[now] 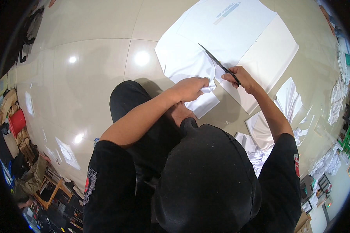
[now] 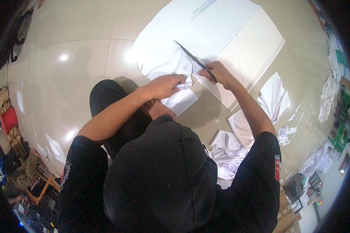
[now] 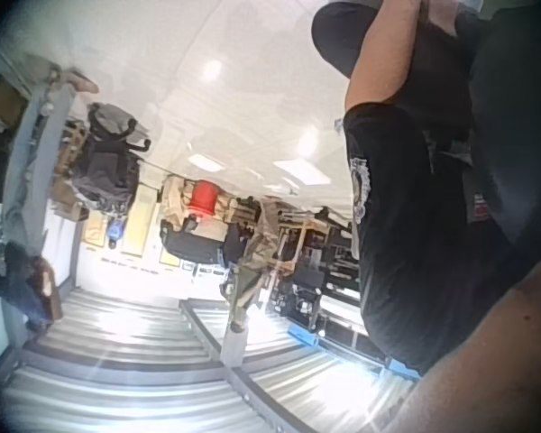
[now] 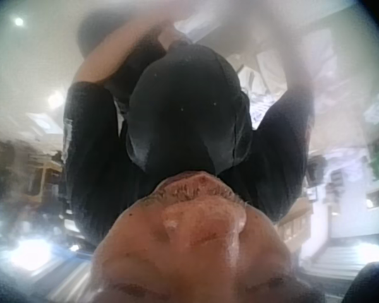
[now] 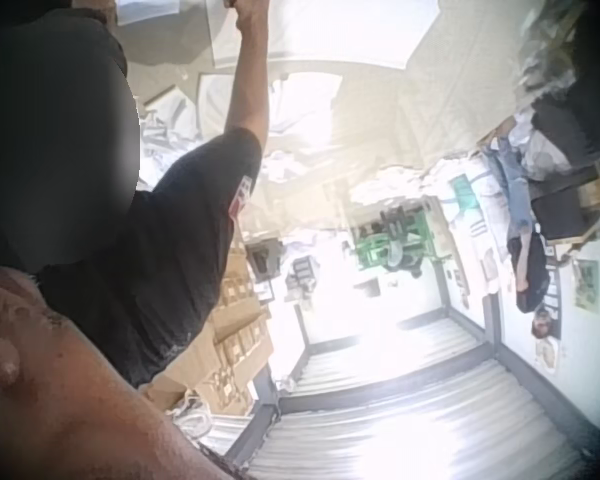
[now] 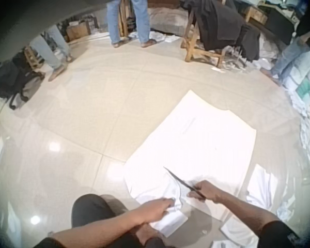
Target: The person sits on the floor and uses scissors to cut a large white fabric sheet along a printed pattern. They trim the edges and separate the fabric into two distinct pieces, leaving the cut pieces on the floor.
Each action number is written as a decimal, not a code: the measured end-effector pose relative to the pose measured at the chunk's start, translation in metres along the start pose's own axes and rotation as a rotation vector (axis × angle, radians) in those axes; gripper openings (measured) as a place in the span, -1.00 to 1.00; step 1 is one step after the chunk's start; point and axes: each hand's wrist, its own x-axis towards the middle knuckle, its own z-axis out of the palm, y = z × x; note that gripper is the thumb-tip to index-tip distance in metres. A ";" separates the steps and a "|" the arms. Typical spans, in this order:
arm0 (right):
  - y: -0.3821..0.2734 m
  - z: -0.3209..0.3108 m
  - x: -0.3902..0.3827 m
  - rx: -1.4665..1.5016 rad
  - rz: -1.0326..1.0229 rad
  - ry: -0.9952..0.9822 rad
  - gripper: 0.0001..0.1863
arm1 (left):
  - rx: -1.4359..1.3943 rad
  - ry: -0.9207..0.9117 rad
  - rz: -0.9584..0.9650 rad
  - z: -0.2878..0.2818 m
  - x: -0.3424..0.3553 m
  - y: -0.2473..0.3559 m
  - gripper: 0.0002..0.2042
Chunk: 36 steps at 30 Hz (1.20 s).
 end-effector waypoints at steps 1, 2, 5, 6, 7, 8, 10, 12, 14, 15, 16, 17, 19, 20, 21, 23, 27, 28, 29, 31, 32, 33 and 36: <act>-0.002 0.000 0.002 0.001 0.012 -0.009 -0.62 | 0.000 0.000 0.000 0.000 0.000 0.000 -0.73; -0.004 0.000 0.003 0.002 0.023 -0.017 -0.64 | 0.001 0.002 0.001 0.000 0.000 0.000 -0.73; -0.008 -0.001 0.006 0.006 0.019 -0.035 -0.66 | 0.009 0.004 0.004 0.001 0.000 -0.001 -0.73; -0.009 -0.001 0.007 0.008 0.012 -0.040 -0.66 | 0.006 0.009 0.006 0.001 0.000 -0.001 -0.72; -0.009 -0.002 0.008 0.002 0.012 -0.042 -0.67 | 0.006 0.015 0.011 0.001 0.000 -0.001 -0.72; -0.009 -0.003 0.009 -0.003 0.012 -0.044 -0.67 | 0.006 0.016 0.010 0.001 0.000 -0.001 -0.72; -0.009 -0.004 0.010 -0.020 0.010 -0.042 -0.67 | 0.000 0.019 0.006 0.001 -0.001 -0.001 -0.72; -0.009 -0.005 0.012 -0.043 0.011 -0.032 -0.66 | 0.001 0.019 0.003 0.001 -0.001 -0.001 -0.71; -0.008 -0.007 0.013 -0.046 -0.001 -0.025 -0.66 | 0.005 0.020 0.007 0.001 -0.001 -0.001 -0.71; -0.007 -0.007 0.013 -0.044 -0.004 -0.023 -0.67 | 0.009 0.019 0.003 0.001 -0.001 -0.001 -0.71; -0.007 -0.008 0.014 -0.054 -0.009 -0.026 -0.67 | 0.013 0.019 0.000 0.001 0.000 -0.002 -0.71; -0.007 -0.009 0.014 -0.061 -0.014 -0.029 -0.67 | 0.017 0.015 -0.006 0.002 0.000 -0.002 -0.71; -0.007 -0.012 0.015 -0.088 -0.020 -0.032 -0.68 | 0.016 0.011 -0.005 0.002 0.001 -0.003 -0.71; -0.007 -0.013 0.015 -0.106 -0.022 -0.031 -0.68 | 0.015 0.007 -0.004 0.002 0.001 -0.003 -0.71; -0.008 -0.014 0.015 -0.122 -0.024 -0.031 -0.68 | 0.012 0.010 -0.005 0.003 0.001 -0.003 -0.71; -0.008 -0.015 0.015 -0.142 -0.035 -0.032 -0.68 | 0.008 0.016 -0.002 0.003 0.002 -0.004 -0.71; -0.010 -0.014 0.015 -0.118 -0.037 -0.034 -0.64 | 0.009 0.020 0.000 0.003 0.001 -0.003 -0.71; -0.011 -0.014 0.015 -0.109 -0.035 -0.054 -0.65 | 0.007 0.024 0.005 0.002 0.001 -0.003 -0.71; -0.013 -0.015 0.016 -0.100 -0.027 -0.073 -0.65 | 0.006 0.028 0.010 0.002 0.001 -0.003 -0.71; -0.018 -0.014 0.018 -0.088 -0.011 -0.091 -0.65 | 0.009 0.024 0.010 0.002 0.000 -0.002 -0.70; -0.020 -0.012 0.020 -0.086 -0.004 -0.089 -0.64 | 0.010 0.022 0.010 0.001 0.001 -0.002 -0.70; -0.022 -0.011 0.021 -0.083 0.003 -0.087 -0.64 | 0.011 0.017 0.011 0.001 0.001 -0.002 -0.70; -0.028 -0.009 0.026 -0.083 -0.005 -0.073 -0.62 | 0.013 0.004 0.008 0.001 0.001 -0.002 -0.71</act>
